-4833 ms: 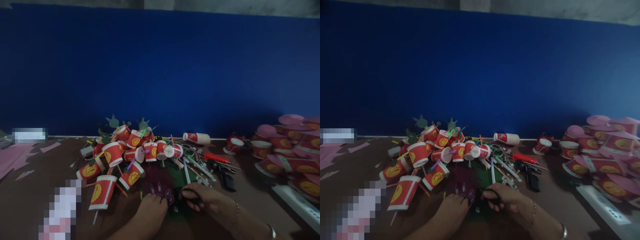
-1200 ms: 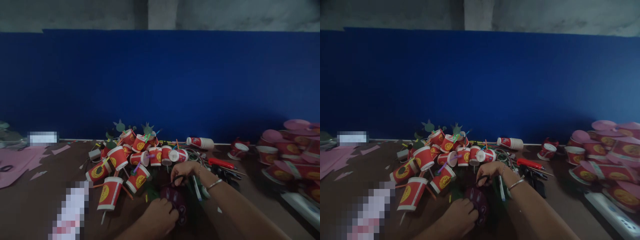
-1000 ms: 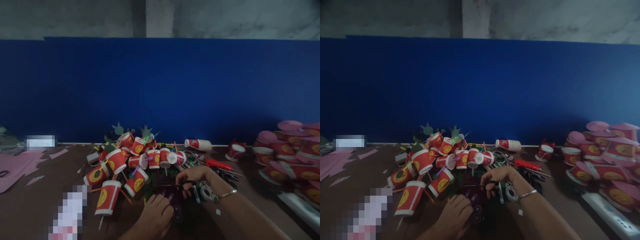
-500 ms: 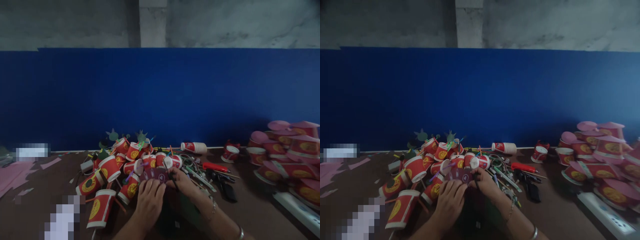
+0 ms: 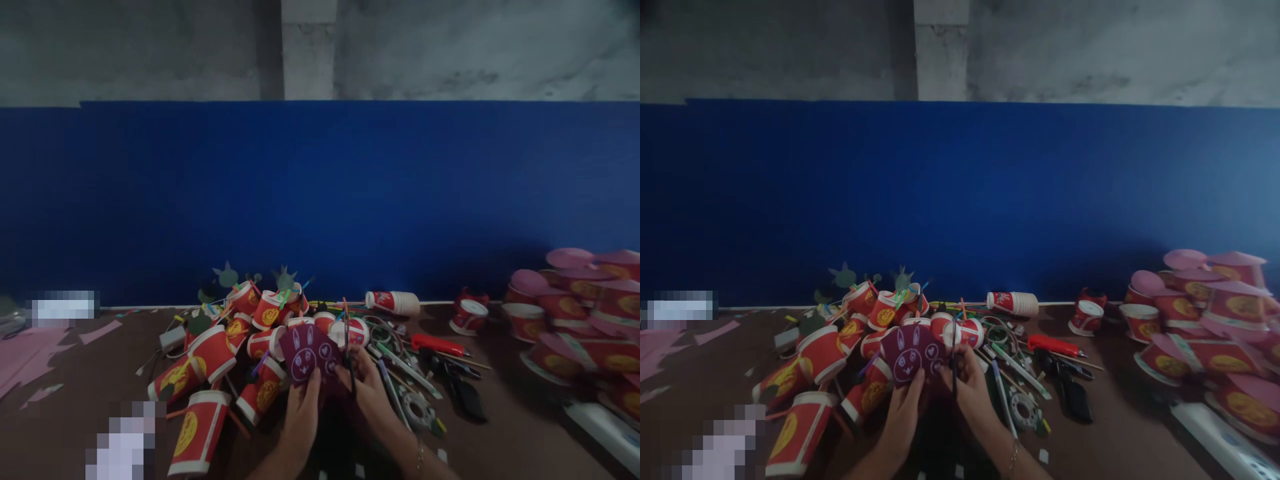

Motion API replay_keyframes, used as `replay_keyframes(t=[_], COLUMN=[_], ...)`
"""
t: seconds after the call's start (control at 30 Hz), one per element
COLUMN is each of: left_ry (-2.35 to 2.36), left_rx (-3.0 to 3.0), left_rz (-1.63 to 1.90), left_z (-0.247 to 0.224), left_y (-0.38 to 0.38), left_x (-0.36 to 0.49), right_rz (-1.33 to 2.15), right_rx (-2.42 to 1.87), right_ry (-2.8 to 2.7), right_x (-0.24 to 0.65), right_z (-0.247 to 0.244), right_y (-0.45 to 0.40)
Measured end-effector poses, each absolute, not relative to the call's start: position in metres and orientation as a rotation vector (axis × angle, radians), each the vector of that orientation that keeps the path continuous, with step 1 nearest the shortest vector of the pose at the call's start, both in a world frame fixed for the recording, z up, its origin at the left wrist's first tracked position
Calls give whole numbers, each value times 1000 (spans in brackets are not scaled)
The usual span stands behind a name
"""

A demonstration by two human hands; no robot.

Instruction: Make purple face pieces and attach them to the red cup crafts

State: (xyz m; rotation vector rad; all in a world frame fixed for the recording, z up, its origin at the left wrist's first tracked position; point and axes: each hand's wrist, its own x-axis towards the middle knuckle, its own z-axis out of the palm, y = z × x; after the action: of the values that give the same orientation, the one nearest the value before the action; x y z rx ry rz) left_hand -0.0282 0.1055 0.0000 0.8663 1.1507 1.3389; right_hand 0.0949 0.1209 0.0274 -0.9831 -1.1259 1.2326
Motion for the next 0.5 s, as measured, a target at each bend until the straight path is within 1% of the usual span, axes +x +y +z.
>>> replay_keyframes(t=[0.1,0.23,0.37,0.5], left_ry=[1176,1210,1195,1147], left_rx=[745,545,587,616], left_rz=[1422,1402,1394,1392], left_z=[-3,1,3,1], left_y=[106,103,102,104], left_x=[-32,-33,-35,-35], right_rz=[1199,1286,1271,1280], right_rx=[-980,-935,-919,-919], right_ry=[-1224,-1398,-1494,-1569], right_x=[94,95,95,96], right_z=[19,6,-3,-1], right_y=[111,100,99,100])
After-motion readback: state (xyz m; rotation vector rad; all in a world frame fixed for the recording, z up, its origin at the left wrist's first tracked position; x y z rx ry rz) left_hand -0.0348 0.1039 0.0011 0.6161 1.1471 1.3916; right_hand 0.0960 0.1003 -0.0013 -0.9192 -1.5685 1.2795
